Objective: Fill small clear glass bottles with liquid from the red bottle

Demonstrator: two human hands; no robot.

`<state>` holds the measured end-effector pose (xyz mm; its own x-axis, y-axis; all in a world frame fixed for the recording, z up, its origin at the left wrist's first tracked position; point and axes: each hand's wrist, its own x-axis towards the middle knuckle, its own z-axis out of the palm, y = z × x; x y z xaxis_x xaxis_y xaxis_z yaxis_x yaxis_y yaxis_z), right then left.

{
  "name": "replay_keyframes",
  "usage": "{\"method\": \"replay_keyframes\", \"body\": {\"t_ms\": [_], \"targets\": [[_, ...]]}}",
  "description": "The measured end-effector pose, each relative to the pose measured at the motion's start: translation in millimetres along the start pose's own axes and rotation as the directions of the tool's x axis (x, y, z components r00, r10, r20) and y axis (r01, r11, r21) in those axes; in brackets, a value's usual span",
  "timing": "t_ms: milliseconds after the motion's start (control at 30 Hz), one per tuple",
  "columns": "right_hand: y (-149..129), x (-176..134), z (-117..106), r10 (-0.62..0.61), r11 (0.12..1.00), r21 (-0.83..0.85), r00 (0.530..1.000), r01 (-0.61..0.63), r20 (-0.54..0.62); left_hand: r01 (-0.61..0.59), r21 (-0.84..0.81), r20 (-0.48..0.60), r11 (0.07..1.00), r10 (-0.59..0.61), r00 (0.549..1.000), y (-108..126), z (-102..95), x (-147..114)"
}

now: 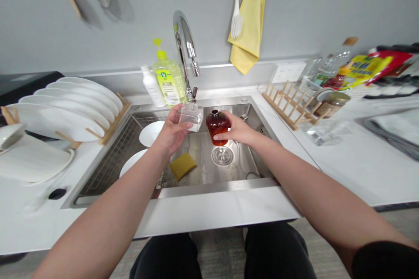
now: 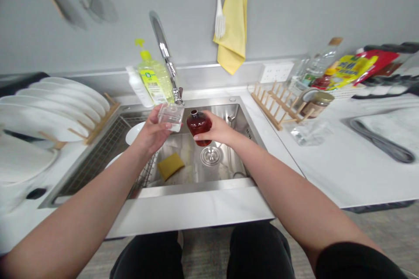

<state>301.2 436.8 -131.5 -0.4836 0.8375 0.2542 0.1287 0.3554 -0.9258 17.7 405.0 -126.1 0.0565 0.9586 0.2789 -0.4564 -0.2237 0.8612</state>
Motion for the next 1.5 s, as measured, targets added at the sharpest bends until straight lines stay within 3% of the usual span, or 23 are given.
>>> {"method": "replay_keyframes", "body": {"t_ms": [667,900,1267,1500], "targets": [[8.5,4.8,-1.7,0.009,0.997,-0.073,1.0,-0.009,-0.005,0.002,0.0,0.007,1.0,-0.002,1.0,-4.9,3.0,1.8],[6.8,4.1,-1.8,0.018,0.997,-0.072,1.0,-0.018,-0.003,-0.006,-0.02,-0.039,1.0,0.005,0.999,-5.6,2.4,4.5],[9.7,4.3,-0.5,0.021,0.995,-0.095,1.0,-0.02,0.002,-0.016,0.041,0.069,0.999,0.013,0.998,-6.8,7.1,1.5],[10.0,3.7,-1.8,0.017,0.989,-0.145,1.0,-0.014,0.022,-0.008,0.03,0.039,1.0,0.007,0.999,-8.4,5.3,3.1]]}}
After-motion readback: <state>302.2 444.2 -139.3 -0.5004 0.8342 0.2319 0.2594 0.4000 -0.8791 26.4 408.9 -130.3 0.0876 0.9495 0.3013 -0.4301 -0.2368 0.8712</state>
